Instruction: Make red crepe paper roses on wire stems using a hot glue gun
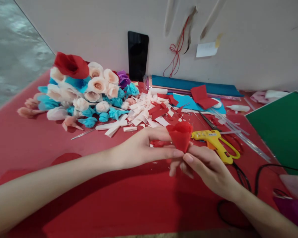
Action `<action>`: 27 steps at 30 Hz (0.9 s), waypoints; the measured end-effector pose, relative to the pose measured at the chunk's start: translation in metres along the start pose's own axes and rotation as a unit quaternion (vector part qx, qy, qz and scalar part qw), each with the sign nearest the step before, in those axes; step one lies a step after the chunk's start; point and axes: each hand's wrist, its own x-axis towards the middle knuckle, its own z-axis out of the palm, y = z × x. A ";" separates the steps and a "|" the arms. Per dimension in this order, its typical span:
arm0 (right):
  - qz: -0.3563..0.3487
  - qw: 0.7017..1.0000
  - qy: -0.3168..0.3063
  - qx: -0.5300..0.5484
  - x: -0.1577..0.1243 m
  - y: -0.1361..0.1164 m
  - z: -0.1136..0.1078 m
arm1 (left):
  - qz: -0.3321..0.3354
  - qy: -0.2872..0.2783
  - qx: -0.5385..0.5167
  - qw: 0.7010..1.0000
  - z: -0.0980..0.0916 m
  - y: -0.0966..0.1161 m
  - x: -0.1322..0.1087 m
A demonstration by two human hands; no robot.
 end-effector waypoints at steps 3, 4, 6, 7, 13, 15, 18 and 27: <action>-0.024 0.999 0.022 -0.020 0.000 0.000 -0.002 | 0.012 -0.004 0.038 0.999 -0.001 0.004 -0.001; -0.033 0.998 0.038 -0.030 0.001 -0.001 -0.002 | 0.021 0.000 0.058 0.998 0.000 0.005 -0.001; -0.049 0.995 0.066 -0.053 0.001 -0.002 -0.003 | 0.057 0.025 0.111 0.992 0.000 0.007 -0.002; -0.060 0.993 0.078 -0.071 0.001 -0.003 -0.004 | 0.080 0.044 0.139 0.986 0.000 0.008 -0.002; -0.134 0.964 0.139 -0.181 0.000 -0.001 -0.002 | 0.162 0.100 0.230 0.954 0.002 0.008 -0.003; -0.135 0.962 0.151 -0.183 0.000 0.001 -0.002 | 0.189 0.111 0.240 0.946 0.002 0.008 -0.004; -0.135 0.961 0.156 -0.185 0.002 0.002 -0.002 | 0.202 0.120 0.259 0.937 0.003 0.008 -0.005; -0.107 0.958 0.162 -0.213 0.000 -0.005 0.001 | 0.130 0.100 0.285 0.945 -0.001 0.020 -0.005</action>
